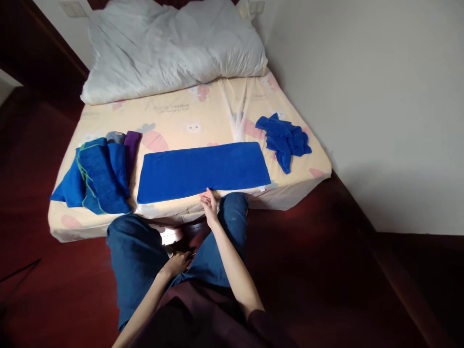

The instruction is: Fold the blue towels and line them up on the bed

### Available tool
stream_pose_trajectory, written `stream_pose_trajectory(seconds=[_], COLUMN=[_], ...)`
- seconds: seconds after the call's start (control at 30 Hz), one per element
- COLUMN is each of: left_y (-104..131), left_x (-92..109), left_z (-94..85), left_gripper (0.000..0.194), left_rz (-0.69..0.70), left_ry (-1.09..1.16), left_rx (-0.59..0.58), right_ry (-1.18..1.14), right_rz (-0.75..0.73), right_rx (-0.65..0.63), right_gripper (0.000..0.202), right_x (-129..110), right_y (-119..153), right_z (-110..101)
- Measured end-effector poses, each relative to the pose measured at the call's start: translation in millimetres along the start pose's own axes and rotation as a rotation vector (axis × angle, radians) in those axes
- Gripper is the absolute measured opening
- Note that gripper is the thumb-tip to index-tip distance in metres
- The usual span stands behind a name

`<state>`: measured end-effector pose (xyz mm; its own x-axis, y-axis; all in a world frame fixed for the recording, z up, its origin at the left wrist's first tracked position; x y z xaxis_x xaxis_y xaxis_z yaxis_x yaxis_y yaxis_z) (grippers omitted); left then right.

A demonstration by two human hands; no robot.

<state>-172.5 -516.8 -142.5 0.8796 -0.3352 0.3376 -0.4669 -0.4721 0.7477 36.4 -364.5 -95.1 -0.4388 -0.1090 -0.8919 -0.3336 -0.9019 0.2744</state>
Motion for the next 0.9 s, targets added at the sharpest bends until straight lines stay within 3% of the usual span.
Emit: stream_pose_trajectory(seconds=[0.1, 0.2, 0.37, 0.53, 0.67, 0.73, 0.8, 0.9], left_y=[2.1, 3.4, 0.2, -11.5, -58.7, -99.8, -147.0, -208.7], left_x=[3.1, 11.2, 24.5, 47.3, 47.9, 47.9, 45.2, 41.9], left_z=[-5.7, -23.7, -90.3, -195.8, -307.5, -364.1, -412.7, -461.7], left_gripper=[0.044, 0.042, 0.044, 0.038, 0.040, 0.036, 0.028, 0.040], left_rz=[-0.025, 0.049, 0.164, 0.372, 0.437, 0.436, 0.335, 0.148], left_ry=[0.016, 0.119, 0.385, 0.777, 1.191, 1.094, 0.877, 0.433], left_rx=[-0.017, 0.024, 0.241, 0.449, 0.697, 0.776, 0.814, 0.806], right_ry=[0.008, -0.009, -0.158, -0.327, -0.452, -0.474, -0.469, -0.444], right_rz=[0.035, 0.028, 0.083, 0.209, 0.233, 0.248, 0.283, 0.330], right_rx=[0.033, 0.089, 0.183, 0.115, 0.137, 0.196, 0.242, 0.262], right_gripper=[0.080, 0.071, 0.061, 0.073, 0.073, 0.068, 0.064, 0.059], right_x=[6.2, 9.9, 9.0, 5.1, 2.9, 3.8, 6.4, 9.6], right_y=[-5.8, -6.6, 2.2, 3.7, 4.3, 7.7, 11.6, 13.8], right_z=[2.1, 3.6, 1.7, 12.4, 15.7, 12.5, 9.1, 5.7])
Point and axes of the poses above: each hand's wrist, its own y-axis away from the middle knuckle, its own z-axis out of the palm, x = y × z, the point moved 6 cm from there along -y, towards the middle knuckle, and after that the axes turned 2 degrees about -y, right-handed, at the moved point
